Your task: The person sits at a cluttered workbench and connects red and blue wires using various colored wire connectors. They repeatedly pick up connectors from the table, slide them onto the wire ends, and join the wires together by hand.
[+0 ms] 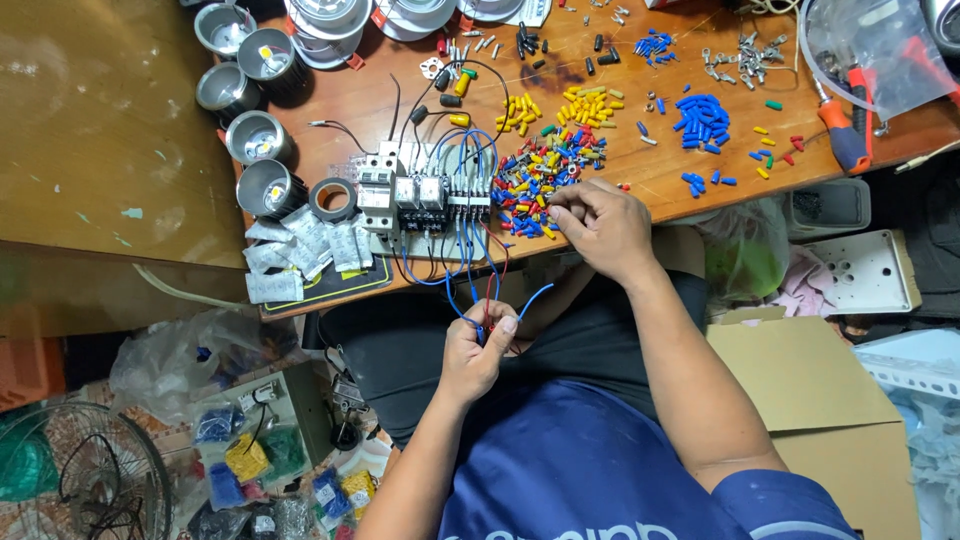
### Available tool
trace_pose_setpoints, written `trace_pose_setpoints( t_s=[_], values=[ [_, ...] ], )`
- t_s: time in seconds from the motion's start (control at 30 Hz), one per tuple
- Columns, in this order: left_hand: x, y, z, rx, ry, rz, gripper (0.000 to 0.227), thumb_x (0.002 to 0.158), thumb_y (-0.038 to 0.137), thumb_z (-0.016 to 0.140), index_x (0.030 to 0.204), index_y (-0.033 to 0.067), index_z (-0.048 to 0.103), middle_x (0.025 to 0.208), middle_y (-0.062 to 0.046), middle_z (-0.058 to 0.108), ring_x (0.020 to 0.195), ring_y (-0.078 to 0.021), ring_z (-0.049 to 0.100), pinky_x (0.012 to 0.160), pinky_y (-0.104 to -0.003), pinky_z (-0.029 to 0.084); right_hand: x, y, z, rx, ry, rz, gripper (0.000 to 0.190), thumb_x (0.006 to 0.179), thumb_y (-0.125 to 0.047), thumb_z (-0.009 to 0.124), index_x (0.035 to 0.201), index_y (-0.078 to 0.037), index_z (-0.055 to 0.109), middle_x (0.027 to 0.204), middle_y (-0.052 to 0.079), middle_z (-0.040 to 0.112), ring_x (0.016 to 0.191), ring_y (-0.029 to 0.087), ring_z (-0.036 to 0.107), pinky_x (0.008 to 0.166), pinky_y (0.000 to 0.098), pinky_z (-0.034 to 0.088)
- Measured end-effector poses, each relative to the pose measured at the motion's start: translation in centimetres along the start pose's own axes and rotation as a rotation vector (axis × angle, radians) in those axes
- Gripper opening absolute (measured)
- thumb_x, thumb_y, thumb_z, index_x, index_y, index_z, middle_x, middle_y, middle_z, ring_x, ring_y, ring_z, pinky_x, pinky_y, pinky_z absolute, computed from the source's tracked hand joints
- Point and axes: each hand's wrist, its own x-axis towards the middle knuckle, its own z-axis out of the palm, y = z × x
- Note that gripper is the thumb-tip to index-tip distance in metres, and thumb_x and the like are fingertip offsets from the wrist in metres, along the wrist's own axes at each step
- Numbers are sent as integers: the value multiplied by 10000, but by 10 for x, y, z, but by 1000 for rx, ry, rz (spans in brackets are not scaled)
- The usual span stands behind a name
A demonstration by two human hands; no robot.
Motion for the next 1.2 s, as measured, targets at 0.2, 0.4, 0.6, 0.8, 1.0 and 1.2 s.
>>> trace_pose_setpoints(
  t_s=[0.2, 0.4, 0.6, 0.8, 1.0, 1.2],
  values=[
    [-1, 0, 2, -7, 3, -8, 185, 972, 200, 703, 876, 44, 729, 568, -62, 580, 581, -127, 509, 584, -272, 473, 0, -3, -5, 59, -53, 11, 167, 860, -255, 814, 1024, -226, 800, 754, 1, 632, 586, 159, 637, 560, 298, 501],
    [-1, 5, 1, -11, -12, -12, 173, 973, 194, 697, 886, 48, 730, 562, -64, 589, 588, -130, 515, 602, -278, 483, 1, -2, -3, -16, -81, 36, 162, 869, -255, 797, 1030, -269, 807, 776, -4, 634, 628, 182, 647, 596, 323, 518],
    [-2, -2, -4, -32, 4, -20, 173, 976, 192, 695, 893, 44, 726, 559, -54, 577, 590, -120, 503, 601, -272, 476, 1, -10, -6, -45, -94, 43, 143, 870, -253, 799, 1012, -270, 804, 773, -6, 629, 651, 188, 649, 615, 328, 525],
    [-1, 2, -6, -17, 23, 12, 181, 989, 194, 671, 924, 36, 727, 542, -55, 571, 551, -111, 489, 567, -265, 467, -2, -1, -2, 19, -40, -28, 125, 948, -198, 767, 1073, -203, 776, 845, 22, 611, 630, 192, 642, 600, 342, 525],
    [5, 10, -7, -46, 85, 33, 223, 1033, 208, 602, 953, 25, 702, 551, -27, 533, 541, -95, 456, 557, -241, 447, -19, -21, -14, 257, 136, -146, 93, 1046, -98, 672, 1096, -83, 748, 656, 63, 603, 565, 191, 610, 579, 288, 498],
    [11, 24, 7, -110, 87, 62, 225, 989, 254, 653, 1023, 42, 722, 583, -32, 581, 518, -72, 512, 505, -200, 458, -53, -62, -17, 449, 67, -131, 106, 909, 47, 783, 1004, 18, 748, 928, 158, 735, 804, 204, 726, 703, 339, 602]
  ],
)
